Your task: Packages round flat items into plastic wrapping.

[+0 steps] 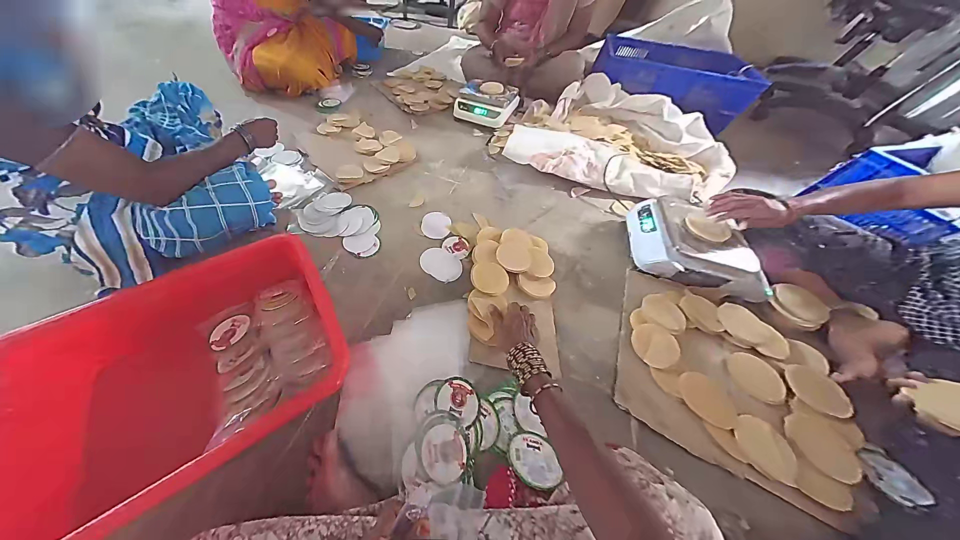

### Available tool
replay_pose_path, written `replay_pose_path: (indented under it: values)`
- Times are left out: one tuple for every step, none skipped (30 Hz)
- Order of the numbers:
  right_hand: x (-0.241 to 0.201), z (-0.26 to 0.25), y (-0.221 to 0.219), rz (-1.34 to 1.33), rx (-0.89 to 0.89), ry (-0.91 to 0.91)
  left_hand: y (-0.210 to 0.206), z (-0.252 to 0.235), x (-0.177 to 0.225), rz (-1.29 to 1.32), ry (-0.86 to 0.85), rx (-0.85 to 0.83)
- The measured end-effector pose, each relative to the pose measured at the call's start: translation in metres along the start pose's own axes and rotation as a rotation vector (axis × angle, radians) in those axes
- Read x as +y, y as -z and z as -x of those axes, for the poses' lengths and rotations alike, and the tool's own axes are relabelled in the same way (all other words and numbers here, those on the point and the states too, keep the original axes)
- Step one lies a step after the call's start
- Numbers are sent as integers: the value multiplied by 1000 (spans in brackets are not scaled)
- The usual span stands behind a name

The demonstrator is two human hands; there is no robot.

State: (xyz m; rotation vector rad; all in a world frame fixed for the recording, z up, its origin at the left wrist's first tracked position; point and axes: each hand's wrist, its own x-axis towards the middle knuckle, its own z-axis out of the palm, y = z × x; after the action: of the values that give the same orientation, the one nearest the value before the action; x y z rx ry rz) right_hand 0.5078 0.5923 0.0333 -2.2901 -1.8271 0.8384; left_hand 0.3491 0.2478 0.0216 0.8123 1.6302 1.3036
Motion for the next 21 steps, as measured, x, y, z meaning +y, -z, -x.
replay_pose_path:
  values:
    - [-1,-7,-3,-22,14,-28,4,-6,-10,-78,-9,52]
    - [0,-13,-5,-45,23,-45,11,-16,-23,-145,-13,88]
    - [1,-19,-8,-68,32,-59,15,-23,-33,-175,-20,113]
    - [1,-24,-9,-83,39,-70,16,-26,-40,-162,-26,117]
    - [1,-28,-9,-94,39,-77,16,-27,-43,-117,-26,109]
    - [0,-30,-9,-95,42,-85,15,-27,-43,-68,-21,99]
    - [-2,-31,-7,-87,38,-93,15,-27,-43,-51,-14,90]
    - [-3,-31,-7,-88,38,-97,15,-27,-43,-50,-14,83]
    - [-4,-31,-7,-91,46,-97,15,-27,-43,-58,-18,78]
    - [-3,-32,-7,-97,51,-102,15,-27,-43,-71,-25,80]
    - [-3,-32,-7,-107,48,-115,15,-27,-42,-95,-30,88]
    - [-2,-34,-7,-126,45,-130,15,-27,-43,-126,-38,103]
    - [-1,-35,-6,-146,39,-141,15,-28,-43,-156,-47,122]
    - [0,-36,-4,-155,31,-149,15,-29,-44,-184,-53,136]
    - [1,-37,-2,-158,19,-156,15,-30,-45,-206,-56,147]
    - [2,-39,-1,-158,9,-166,15,-30,-45,-215,-58,154]
    - [4,-42,1,-153,-4,-175,15,-31,-45,-215,-59,157]
    - [6,-43,3,-162,-12,-177,14,-31,-45,-213,-61,158]
    - [7,-43,5,-185,-15,-176,14,-30,-44,-206,-63,158]
    - [10,-45,6,-209,-16,-177,14,-30,-42,-189,-65,159]
    - [13,-48,5,-239,-8,-177,14,-29,-41,-170,-65,158]
